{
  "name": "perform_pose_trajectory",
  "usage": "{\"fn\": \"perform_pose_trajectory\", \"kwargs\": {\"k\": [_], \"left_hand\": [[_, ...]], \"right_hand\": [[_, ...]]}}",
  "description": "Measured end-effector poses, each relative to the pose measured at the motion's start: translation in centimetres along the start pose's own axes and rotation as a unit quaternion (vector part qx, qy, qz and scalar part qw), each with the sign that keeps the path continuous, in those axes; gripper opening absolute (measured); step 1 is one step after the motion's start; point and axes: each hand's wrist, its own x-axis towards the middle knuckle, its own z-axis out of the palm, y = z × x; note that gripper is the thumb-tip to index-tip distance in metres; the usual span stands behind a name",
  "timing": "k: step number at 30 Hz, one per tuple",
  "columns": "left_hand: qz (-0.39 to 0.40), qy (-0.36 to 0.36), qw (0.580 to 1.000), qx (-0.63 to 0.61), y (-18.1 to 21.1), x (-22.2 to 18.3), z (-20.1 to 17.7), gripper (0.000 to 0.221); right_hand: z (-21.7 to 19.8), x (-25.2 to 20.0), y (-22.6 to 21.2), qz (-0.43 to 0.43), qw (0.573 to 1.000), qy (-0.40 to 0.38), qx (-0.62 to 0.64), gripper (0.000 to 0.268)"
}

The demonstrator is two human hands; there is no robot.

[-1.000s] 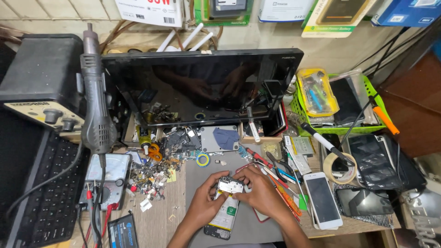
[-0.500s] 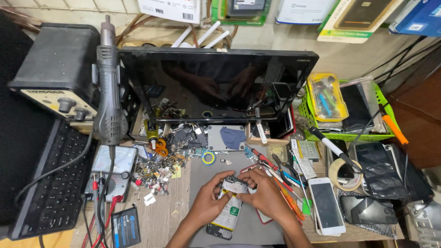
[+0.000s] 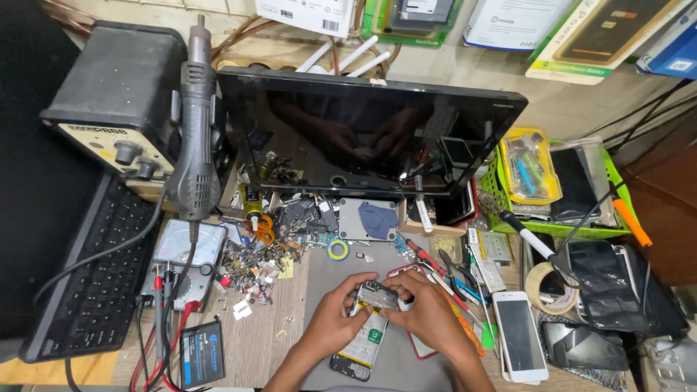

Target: Disassembling a smartphone to remove the battery and internal frame components.

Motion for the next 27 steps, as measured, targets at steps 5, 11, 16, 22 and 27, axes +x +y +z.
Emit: {"fn": "perform_pose_trajectory", "kwargs": {"k": [5,11,16,22,27], "left_hand": [[0.006,0.025,0.997,0.068,-0.5,0.0,0.1,0.053],[-0.003,0.011,0.998,0.064,0.1,-0.2,0.0,0.052],[-0.012,-0.003,0.999,0.045,0.0,0.0,0.0,0.053],[0.003,-0.003,1.000,0.022,-0.3,0.1,0.0,0.053],[0.002,-0.010,0.999,0.038,0.1,0.0,0.0,0.052]], "right_hand": [[0.4,-0.1,0.0,0.000,1.000,0.013,-0.013,0.045],[0.3,0.1,0.4,-0.001,1.000,-0.004,-0.003,0.045],[0.3,0.2,0.4,0.030,0.999,-0.009,-0.008,0.044],[-0.2,0.2,0.0,0.030,0.999,-0.018,0.014,0.044],[-0.2,0.3,0.8,0.017,0.999,-0.016,0.022,0.043]]}}
